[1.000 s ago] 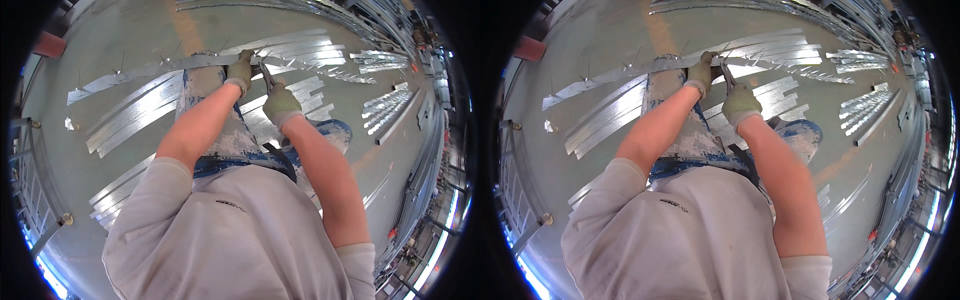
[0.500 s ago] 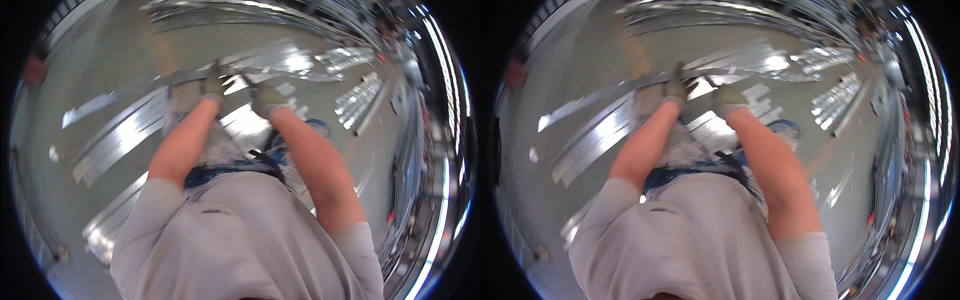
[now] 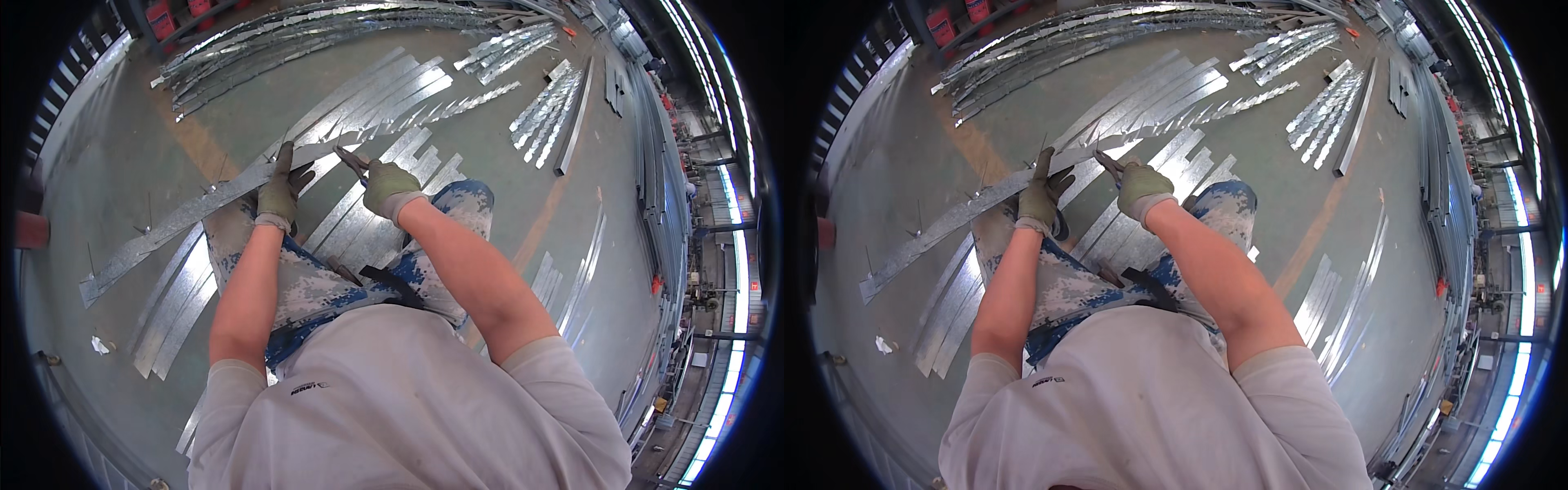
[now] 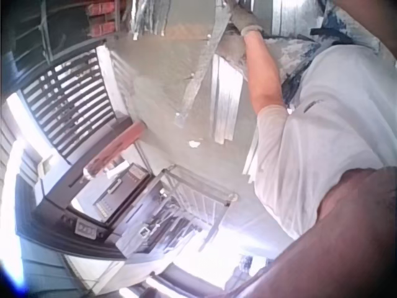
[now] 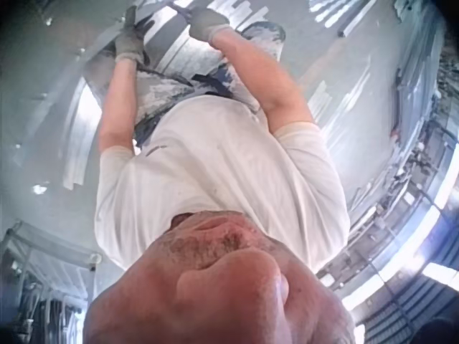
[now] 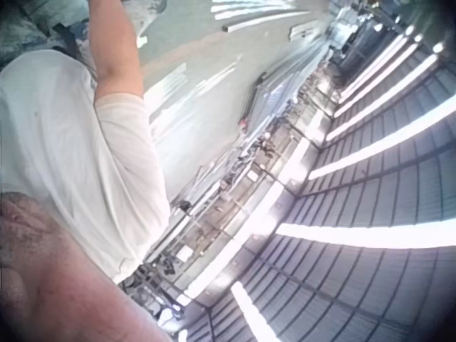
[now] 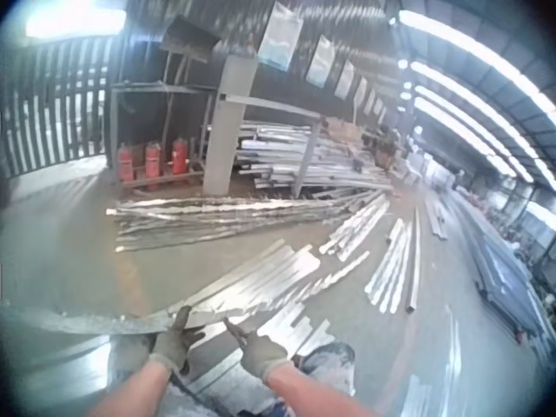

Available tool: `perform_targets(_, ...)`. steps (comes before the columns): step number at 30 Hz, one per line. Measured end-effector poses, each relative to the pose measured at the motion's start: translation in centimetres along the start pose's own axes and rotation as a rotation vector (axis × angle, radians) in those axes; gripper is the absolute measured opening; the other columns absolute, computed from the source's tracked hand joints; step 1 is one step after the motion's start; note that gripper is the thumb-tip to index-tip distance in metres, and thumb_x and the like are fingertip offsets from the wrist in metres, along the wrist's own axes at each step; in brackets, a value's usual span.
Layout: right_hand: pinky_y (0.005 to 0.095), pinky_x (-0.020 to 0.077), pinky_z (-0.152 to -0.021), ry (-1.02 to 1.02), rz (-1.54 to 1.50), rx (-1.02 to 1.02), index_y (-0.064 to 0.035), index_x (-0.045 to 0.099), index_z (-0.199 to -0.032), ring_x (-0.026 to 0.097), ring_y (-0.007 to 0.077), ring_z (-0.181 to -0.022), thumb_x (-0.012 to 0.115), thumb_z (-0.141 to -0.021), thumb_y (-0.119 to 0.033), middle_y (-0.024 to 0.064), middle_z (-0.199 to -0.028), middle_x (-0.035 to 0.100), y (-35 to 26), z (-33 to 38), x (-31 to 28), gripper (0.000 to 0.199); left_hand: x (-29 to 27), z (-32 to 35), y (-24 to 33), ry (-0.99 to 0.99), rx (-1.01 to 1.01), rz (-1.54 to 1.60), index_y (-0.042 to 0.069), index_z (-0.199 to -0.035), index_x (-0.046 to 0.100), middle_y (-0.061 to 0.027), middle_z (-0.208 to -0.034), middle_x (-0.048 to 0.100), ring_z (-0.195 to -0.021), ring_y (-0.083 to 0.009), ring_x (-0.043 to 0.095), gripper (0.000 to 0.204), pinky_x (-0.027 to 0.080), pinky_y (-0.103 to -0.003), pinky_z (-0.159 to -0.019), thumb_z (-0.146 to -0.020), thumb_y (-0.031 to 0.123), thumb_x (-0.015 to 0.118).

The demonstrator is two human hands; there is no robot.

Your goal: The person sits on the floor and uses tin snips to cut a long metal strip into smaller segments. The person repeatedly positions the snips, cuts, and drops the resulting pieces onto a growing pile on the floor.

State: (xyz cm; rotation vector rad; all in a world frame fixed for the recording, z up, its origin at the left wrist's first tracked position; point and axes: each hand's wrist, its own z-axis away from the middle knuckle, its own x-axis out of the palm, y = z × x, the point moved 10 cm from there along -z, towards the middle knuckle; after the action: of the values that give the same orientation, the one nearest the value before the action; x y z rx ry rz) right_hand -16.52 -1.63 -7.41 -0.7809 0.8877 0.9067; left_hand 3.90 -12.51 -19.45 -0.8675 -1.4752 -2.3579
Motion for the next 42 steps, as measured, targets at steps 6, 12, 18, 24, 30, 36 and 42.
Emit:
perform_targets(6,0.0552,0.0604,-0.102,0.072,0.091,0.045,-0.0015,0.054,-0.150,0.075,0.0433,-0.125,0.062,-0.105,-0.021,0.0285,-0.138,0.069,1.9,-2.0,3.0,0.050,-0.1,-0.3,-0.7,0.001,0.015,-0.161,0.011,-0.158,0.054,-0.0159,-0.148,0.068,-0.135,-0.0340,0.070,0.052,0.060,-0.042,-0.112,-0.119,0.044,0.054)
perform_targets(12,0.0525,0.0618,-0.100,0.012,0.160,0.115,-0.0003,0.063,-0.139,0.075,0.0414,-0.126,0.062,-0.105,-0.022,0.0244,-0.135,0.074,2.5,-1.8,4.4,0.041,0.8,1.3,0.2,0.100,-0.108,-0.172,0.010,-0.154,0.058,-0.0214,-0.143,0.068,-0.127,-0.0304,0.072,0.060,0.060,-0.037,-0.110,-0.119,0.057,0.048)
perform_targets(18,0.0409,0.0629,-0.083,-0.449,-0.868,0.170,-0.0005,0.069,-0.126,0.080,0.0333,-0.097,0.068,-0.098,-0.015,0.0167,-0.108,0.077,1.8,0.8,10.1,0.031,0.4,1.6,0.1,0.176,-0.142,-0.084,0.009,-0.150,0.062,-0.0191,-0.139,0.068,-0.118,-0.0290,0.075,0.055,0.063,-0.034,-0.105,-0.121,0.052,0.044)
perform_targets(24,0.0387,0.0618,-0.077,-0.481,-1.225,0.154,0.0015,0.068,-0.126,0.079,0.0269,-0.095,0.077,-0.096,-0.010,0.0140,-0.106,0.076,0.1,0.6,11.8,0.033,0.5,1.0,0.0,0.155,-0.094,-0.018,0.008,-0.147,0.064,-0.0150,-0.132,0.068,-0.111,-0.0283,0.076,0.057,0.065,-0.040,-0.105,-0.120,0.054,0.045)
perform_targets(30,0.0394,0.0617,-0.076,-0.498,-1.214,0.136,0.0009,0.065,-0.130,0.078,0.0255,-0.094,0.078,-0.097,-0.009,0.0136,-0.107,0.075,-0.5,-0.4,11.8,0.037,0.2,1.0,-0.5,0.128,-0.123,-0.063,0.022,-0.156,0.059,-0.0214,-0.131,0.073,-0.126,-0.0255,0.073,0.056,0.051,-0.037,-0.114,-0.119,0.060,0.041)
perform_targets(36,0.0385,0.0622,-0.074,-0.501,-1.252,0.156,-0.0014,0.065,-0.129,0.078,0.0250,-0.093,0.080,-0.096,-0.006,0.0114,-0.105,0.074,-0.6,-0.6,11.8,0.037,0.1,0.9,-0.1,0.153,-0.080,-0.010,0.007,-0.146,0.064,-0.0164,-0.134,0.071,-0.115,-0.0290,0.077,0.056,0.064,-0.042,-0.108,-0.120,0.054,0.045)
perform_targets(42,0.0412,0.0633,-0.069,-0.514,-1.267,0.160,-0.0026,0.065,-0.134,0.077,0.0250,-0.088,0.079,-0.096,-0.005,0.0097,-0.104,0.071,-0.6,-0.9,11.9,0.040,0.1,0.8,-0.1,0.133,-0.061,-0.006,0.006,-0.146,0.064,-0.0172,-0.134,0.071,-0.118,-0.0307,0.077,0.057,0.064,-0.042,-0.111,-0.120,0.053,0.045)
